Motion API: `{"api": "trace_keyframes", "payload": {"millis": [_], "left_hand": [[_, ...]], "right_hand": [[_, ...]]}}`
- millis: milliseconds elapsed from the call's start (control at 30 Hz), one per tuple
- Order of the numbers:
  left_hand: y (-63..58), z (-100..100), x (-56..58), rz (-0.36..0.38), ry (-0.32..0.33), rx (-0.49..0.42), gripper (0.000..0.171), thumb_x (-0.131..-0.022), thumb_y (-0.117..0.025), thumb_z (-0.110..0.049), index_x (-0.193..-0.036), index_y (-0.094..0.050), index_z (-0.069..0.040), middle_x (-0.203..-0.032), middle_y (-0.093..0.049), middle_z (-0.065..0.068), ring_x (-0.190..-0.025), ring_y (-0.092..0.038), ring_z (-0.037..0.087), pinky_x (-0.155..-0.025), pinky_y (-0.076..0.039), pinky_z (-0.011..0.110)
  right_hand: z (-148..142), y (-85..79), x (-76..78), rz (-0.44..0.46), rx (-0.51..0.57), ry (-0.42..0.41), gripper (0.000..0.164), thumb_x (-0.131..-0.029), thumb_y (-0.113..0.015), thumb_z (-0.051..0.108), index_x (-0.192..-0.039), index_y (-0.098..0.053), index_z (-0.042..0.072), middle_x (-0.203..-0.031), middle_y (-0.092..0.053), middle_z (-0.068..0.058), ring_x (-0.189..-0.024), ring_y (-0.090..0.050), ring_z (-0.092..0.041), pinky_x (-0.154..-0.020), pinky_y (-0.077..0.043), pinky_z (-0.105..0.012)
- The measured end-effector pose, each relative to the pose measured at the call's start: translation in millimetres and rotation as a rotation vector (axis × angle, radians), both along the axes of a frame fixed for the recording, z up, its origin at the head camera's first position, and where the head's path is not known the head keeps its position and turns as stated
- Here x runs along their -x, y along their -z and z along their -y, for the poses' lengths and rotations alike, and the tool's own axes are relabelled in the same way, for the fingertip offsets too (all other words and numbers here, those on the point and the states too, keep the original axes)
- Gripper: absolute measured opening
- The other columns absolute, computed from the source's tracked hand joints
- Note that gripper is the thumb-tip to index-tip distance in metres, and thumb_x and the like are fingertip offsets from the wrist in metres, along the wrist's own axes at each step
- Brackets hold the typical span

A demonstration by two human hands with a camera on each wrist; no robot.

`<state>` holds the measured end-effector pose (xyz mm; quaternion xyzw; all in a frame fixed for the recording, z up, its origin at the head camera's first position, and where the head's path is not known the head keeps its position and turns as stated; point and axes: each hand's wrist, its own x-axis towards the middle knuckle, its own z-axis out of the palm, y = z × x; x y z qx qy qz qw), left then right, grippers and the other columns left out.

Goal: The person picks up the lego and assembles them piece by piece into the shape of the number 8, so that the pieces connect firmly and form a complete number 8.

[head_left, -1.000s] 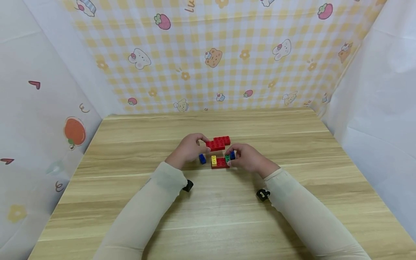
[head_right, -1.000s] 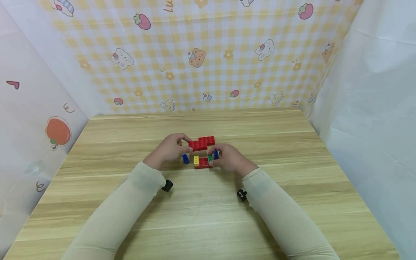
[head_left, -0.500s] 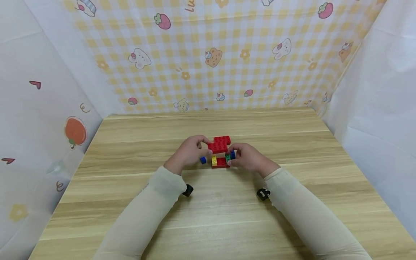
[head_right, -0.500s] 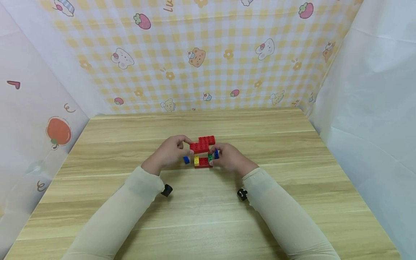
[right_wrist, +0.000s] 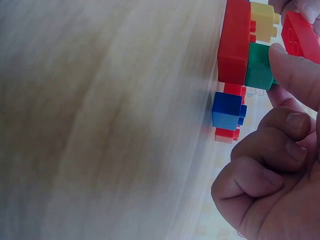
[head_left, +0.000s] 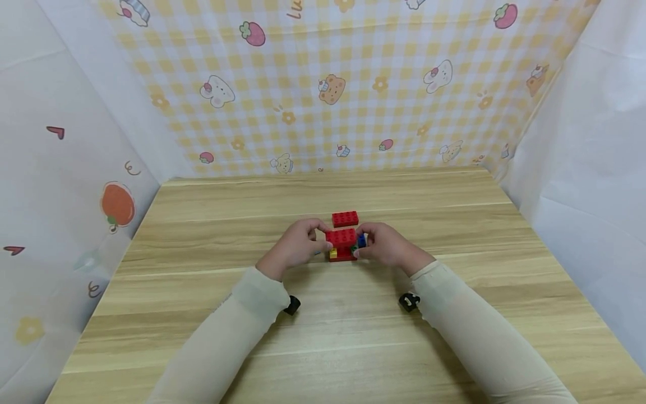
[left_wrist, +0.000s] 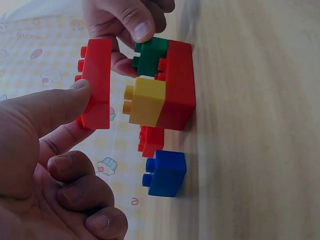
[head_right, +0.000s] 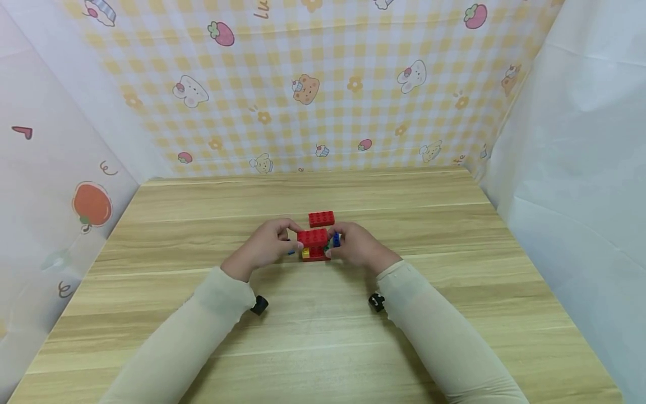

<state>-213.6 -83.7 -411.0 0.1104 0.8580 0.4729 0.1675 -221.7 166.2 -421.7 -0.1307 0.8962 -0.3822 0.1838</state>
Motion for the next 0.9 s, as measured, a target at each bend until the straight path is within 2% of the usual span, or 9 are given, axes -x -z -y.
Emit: {"api": "trace_keyframes", "payload": {"millis": [300, 900], "left_hand": [[7.5, -2.7, -2.8, 0.003, -0.004, -0.006, 0.024, -0.097, -0.078, -0.023, -0.120, -0.072, -0.019, -0.067, -0.041, 0.000, -0.056, -0.038, 0.018, -0.054, -0.034, 0.030], [13.1, -5.4, -6.0, -0.001, 0.000, -0.013, 0.024, -0.097, -0.078, -0.021, -0.120, -0.070, -0.018, -0.066, -0.039, -0.001, -0.054, -0.036, 0.016, -0.053, -0.034, 0.030]], "right_hand": [[-0.5, 1.7, 0.3, 0.014, 0.017, 0.008, 0.026, -0.091, -0.083, 0.012, -0.113, -0.070, 0.013, -0.075, -0.053, -0.006, -0.066, -0.048, -0.019, -0.060, -0.040, -0.031], [-1.2, 1.7, 0.5, 0.009, 0.040, 0.003, 0.026, -0.091, -0.082, 0.009, -0.115, -0.071, 0.013, -0.074, -0.052, -0.005, -0.066, -0.047, -0.018, -0.060, -0.040, -0.030]]}}
